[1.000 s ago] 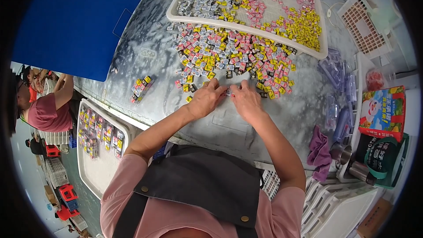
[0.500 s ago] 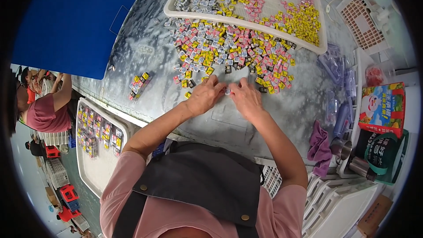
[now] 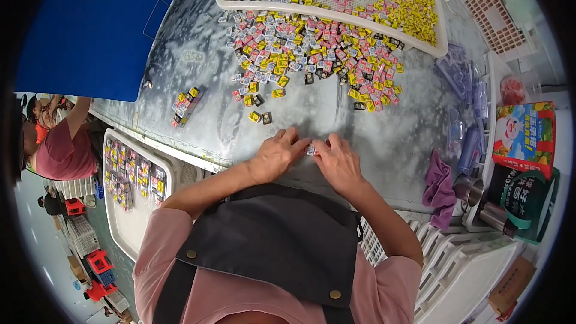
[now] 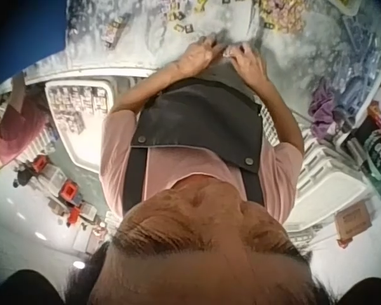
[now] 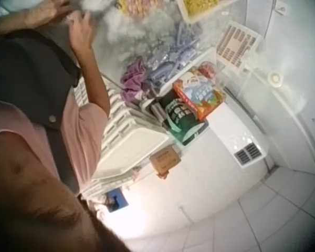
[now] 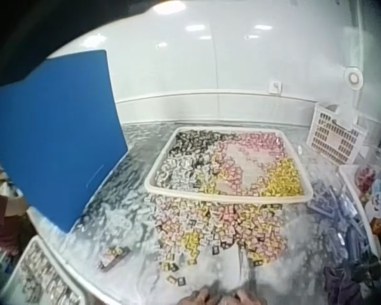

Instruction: Manually sorting and packaging small colorful toy components into organized sets.

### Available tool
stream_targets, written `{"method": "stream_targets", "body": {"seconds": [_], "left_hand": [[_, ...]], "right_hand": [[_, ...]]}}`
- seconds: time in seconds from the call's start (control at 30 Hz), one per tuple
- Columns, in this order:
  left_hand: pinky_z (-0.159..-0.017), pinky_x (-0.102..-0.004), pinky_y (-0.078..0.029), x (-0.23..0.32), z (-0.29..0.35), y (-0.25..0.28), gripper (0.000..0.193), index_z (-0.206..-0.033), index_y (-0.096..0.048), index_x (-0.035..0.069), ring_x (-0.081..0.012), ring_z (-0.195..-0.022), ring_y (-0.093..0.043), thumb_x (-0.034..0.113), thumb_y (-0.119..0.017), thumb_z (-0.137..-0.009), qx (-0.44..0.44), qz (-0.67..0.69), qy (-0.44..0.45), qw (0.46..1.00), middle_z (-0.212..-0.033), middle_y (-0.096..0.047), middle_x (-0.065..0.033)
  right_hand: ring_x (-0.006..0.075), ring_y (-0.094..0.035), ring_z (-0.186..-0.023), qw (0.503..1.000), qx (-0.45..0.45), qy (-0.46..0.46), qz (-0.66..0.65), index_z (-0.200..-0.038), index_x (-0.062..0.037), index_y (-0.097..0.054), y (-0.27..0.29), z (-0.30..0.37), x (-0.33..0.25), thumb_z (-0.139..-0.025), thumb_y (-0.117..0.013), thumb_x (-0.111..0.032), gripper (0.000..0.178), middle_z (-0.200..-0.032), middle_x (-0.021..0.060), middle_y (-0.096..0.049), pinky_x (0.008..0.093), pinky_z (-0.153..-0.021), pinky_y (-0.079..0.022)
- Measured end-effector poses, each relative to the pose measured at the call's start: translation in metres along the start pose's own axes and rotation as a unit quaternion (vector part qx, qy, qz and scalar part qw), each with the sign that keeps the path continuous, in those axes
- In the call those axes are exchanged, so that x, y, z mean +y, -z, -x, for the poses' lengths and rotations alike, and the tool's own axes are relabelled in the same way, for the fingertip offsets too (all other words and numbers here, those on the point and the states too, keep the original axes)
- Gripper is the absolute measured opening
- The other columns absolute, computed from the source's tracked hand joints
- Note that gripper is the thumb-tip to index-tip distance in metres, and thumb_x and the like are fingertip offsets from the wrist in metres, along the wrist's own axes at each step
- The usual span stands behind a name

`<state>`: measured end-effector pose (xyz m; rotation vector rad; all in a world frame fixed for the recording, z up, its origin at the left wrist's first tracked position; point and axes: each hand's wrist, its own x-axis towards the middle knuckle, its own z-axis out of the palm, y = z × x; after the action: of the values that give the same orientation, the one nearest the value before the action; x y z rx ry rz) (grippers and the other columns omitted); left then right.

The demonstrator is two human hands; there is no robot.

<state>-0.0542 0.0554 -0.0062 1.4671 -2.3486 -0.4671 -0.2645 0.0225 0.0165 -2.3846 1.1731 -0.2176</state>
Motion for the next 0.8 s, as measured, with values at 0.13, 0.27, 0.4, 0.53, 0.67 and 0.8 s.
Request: {"method": "stream_targets", "body": {"seconds": [0.13, 0.27, 0.4, 0.53, 0.67, 0.8], "left_hand": [[-0.082, -0.0407, -0.055, 0.002, 0.001, 0.012, 0.042, -0.125, -0.062, 0.0, -0.0335, -0.097, -0.062, 0.009, -0.071, -0.085, -0.014, 0.037, 0.006, 0.999, -0.109, -0.055, -0.0165], [-0.087, -0.0404, -0.054, -0.004, 0.006, 0.016, 0.041, -0.124, -0.06, -0.005, -0.0359, -0.103, -0.062, -0.001, -0.065, -0.083, -0.009, 0.086, 0.006, 0.996, -0.113, -0.056, -0.0188], [-0.088, -0.0407, -0.054, -0.006, 0.007, 0.011, 0.037, -0.12, -0.062, -0.006, -0.0363, -0.104, -0.062, -0.004, -0.062, -0.084, -0.003, 0.092, 0.005, 0.996, -0.115, -0.057, -0.0191], [-0.088, -0.0408, -0.054, -0.006, 0.005, 0.011, 0.034, -0.118, -0.064, -0.005, -0.0354, -0.104, -0.062, -0.004, -0.06, -0.084, -0.027, 0.114, 0.037, 0.992, -0.114, -0.059, -0.0178], [-0.086, -0.0405, -0.054, -0.013, -0.001, 0.012, 0.034, -0.117, -0.065, -0.003, -0.0336, -0.103, -0.062, -0.004, -0.062, -0.083, 0.029, 0.086, -0.032, 0.995, -0.112, -0.061, -0.0171], [-0.09, -0.0389, -0.052, -0.016, -0.003, 0.008, 0.031, -0.113, -0.066, -0.005, -0.0339, -0.107, -0.059, -0.001, -0.06, -0.083, 0.057, 0.114, -0.035, 0.991, -0.113, -0.059, -0.0178]], "right_hand": [[0.0344, -0.062, -0.097, 0.999, 0.014, -0.018, -0.042, -0.122, -0.0064, -0.06, 0.008, 0.005, 0.001, -0.087, -0.071, -0.012, 0.037, -0.11, 0.013, -0.054, 0.0469, -0.078, -0.053], [0.0344, -0.062, -0.094, 0.996, 0.033, -0.013, -0.083, -0.118, -0.0048, -0.061, 0.006, 0.011, 0.015, -0.087, -0.069, -0.007, 0.032, -0.107, 0.0136, -0.055, 0.0455, -0.078, -0.052], [0.0349, -0.062, -0.09, 0.993, 0.072, 0.031, -0.092, -0.108, -0.0031, -0.064, 0.003, 0.012, 0.019, -0.087, -0.068, -0.001, 0.022, -0.099, 0.0134, -0.058, 0.0438, -0.076, -0.052], [0.0354, -0.063, -0.085, 0.993, 0.086, 0.05, -0.062, -0.104, -0.0027, -0.064, 0.002, 0.013, 0.019, -0.088, -0.067, -0.001, 0.017, -0.097, 0.0129, -0.058, 0.0442, -0.073, -0.051], [0.0354, -0.063, -0.083, 0.991, 0.088, 0.04, -0.088, -0.104, -0.0029, -0.064, 0.002, 0.011, 0.021, -0.089, -0.067, -0.003, 0.015, -0.097, 0.0131, -0.058, 0.0449, -0.071, -0.052], [0.0357, -0.064, -0.083, 0.995, 0.051, 0.001, -0.089, -0.108, -0.004, -0.066, 0.009, 0.007, 0.016, -0.09, -0.068, -0.008, 0.018, -0.1, 0.0139, -0.057, 0.0451, -0.071, -0.052]]}}
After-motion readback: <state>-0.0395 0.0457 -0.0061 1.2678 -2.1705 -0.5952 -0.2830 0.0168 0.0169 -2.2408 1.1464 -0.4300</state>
